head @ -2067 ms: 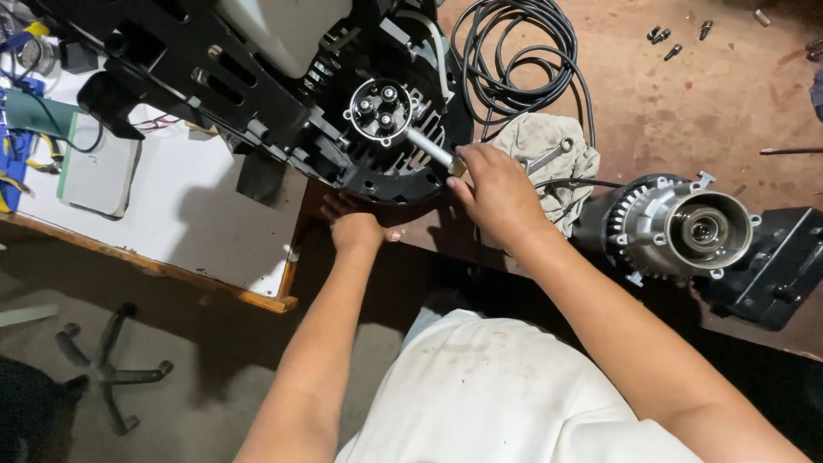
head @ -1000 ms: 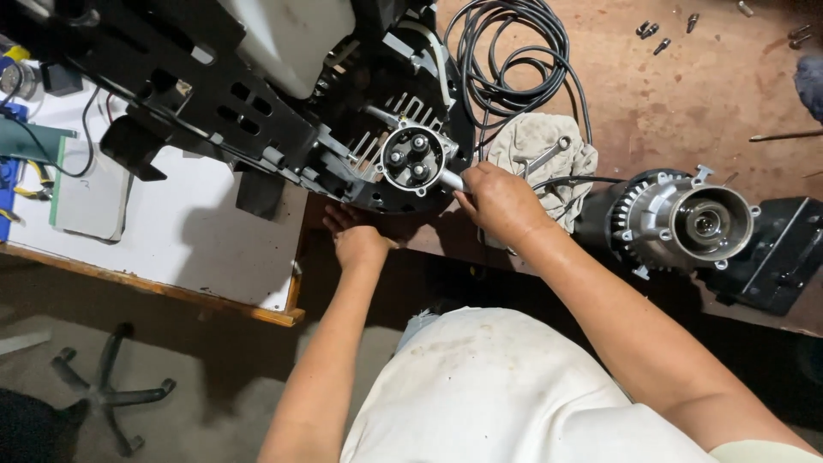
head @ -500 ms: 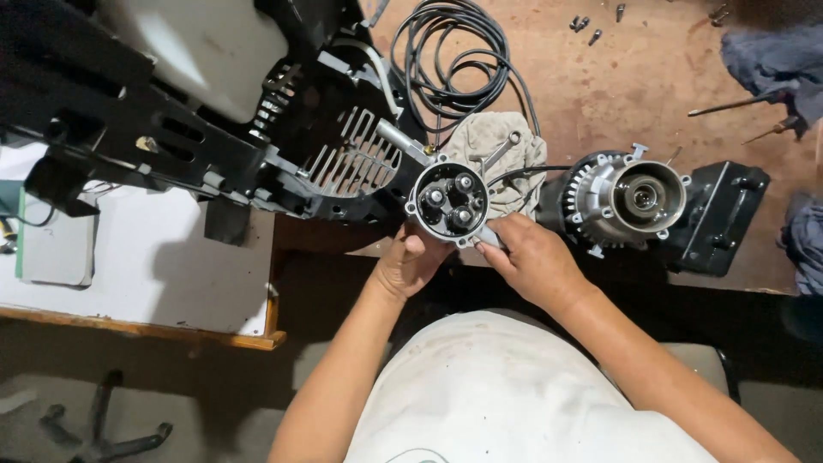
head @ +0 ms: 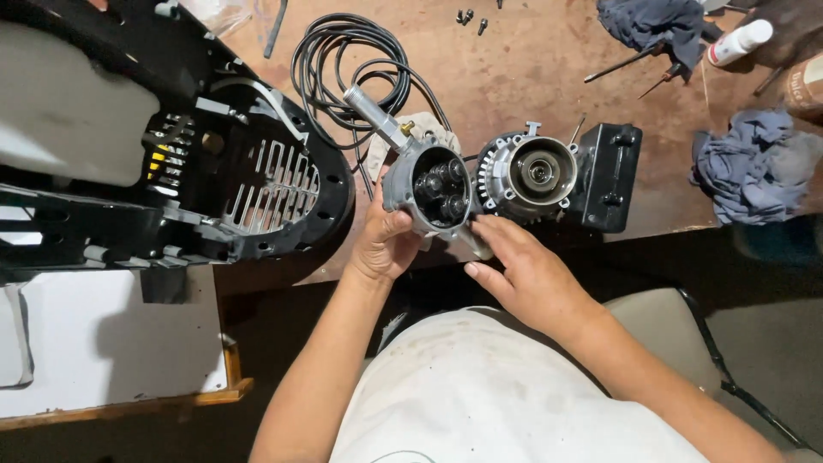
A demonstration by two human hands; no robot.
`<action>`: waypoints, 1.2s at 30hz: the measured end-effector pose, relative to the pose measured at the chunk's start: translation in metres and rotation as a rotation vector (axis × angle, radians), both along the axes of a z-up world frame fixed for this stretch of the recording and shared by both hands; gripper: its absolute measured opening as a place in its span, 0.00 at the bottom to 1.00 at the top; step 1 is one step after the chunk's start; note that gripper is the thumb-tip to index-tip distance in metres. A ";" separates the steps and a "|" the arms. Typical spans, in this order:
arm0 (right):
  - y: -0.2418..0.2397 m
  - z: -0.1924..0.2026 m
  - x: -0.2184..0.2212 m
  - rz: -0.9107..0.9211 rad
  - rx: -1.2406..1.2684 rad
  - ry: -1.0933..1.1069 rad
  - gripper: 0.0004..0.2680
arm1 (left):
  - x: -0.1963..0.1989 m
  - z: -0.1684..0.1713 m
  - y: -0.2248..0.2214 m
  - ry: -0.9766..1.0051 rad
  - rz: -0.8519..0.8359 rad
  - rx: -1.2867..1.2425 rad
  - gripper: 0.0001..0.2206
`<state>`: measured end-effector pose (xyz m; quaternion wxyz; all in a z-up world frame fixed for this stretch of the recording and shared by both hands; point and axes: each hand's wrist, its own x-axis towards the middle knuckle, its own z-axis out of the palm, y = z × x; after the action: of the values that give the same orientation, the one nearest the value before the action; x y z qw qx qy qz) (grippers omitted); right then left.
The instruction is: Reassembling the internal components and housing of a mechanical pump using a screwdriver and manual alignment.
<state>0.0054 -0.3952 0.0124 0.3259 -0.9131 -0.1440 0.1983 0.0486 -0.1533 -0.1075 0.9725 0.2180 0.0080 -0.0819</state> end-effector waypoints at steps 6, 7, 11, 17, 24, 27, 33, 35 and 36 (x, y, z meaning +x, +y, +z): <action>-0.054 0.051 -0.020 -0.164 0.253 -0.083 0.14 | 0.010 -0.012 -0.019 0.042 0.017 0.092 0.58; -0.060 0.052 -0.019 -0.167 0.255 -0.086 0.14 | 0.010 -0.014 -0.020 0.039 0.014 0.094 0.58; -0.075 0.052 -0.019 -0.245 0.292 -0.109 0.13 | 0.009 -0.012 -0.025 0.038 0.039 0.229 0.61; -0.076 0.055 -0.017 -0.272 0.334 -0.146 0.13 | 0.012 0.033 -0.035 0.020 0.049 0.300 0.63; -0.061 0.078 0.014 -0.151 0.231 -0.373 0.13 | 0.013 0.051 -0.042 0.015 0.079 0.357 0.61; -0.062 0.080 0.020 -0.156 0.234 -0.394 0.13 | 0.015 0.054 -0.043 0.008 0.086 0.365 0.60; -0.076 0.070 0.021 -0.124 0.121 -0.455 0.14 | 0.018 0.059 -0.035 -0.003 -0.025 0.408 0.67; -0.079 0.068 0.021 -0.134 0.119 -0.448 0.14 | 0.018 0.057 -0.036 -0.025 -0.015 0.445 0.66; -0.080 0.067 0.022 -0.144 0.117 -0.443 0.14 | 0.019 0.056 -0.037 -0.047 -0.005 0.482 0.65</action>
<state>0.0271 -0.4755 0.0790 0.3521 -0.9218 -0.1575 -0.0393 0.0674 -0.1901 -0.0512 0.8921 0.4457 0.0040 -0.0749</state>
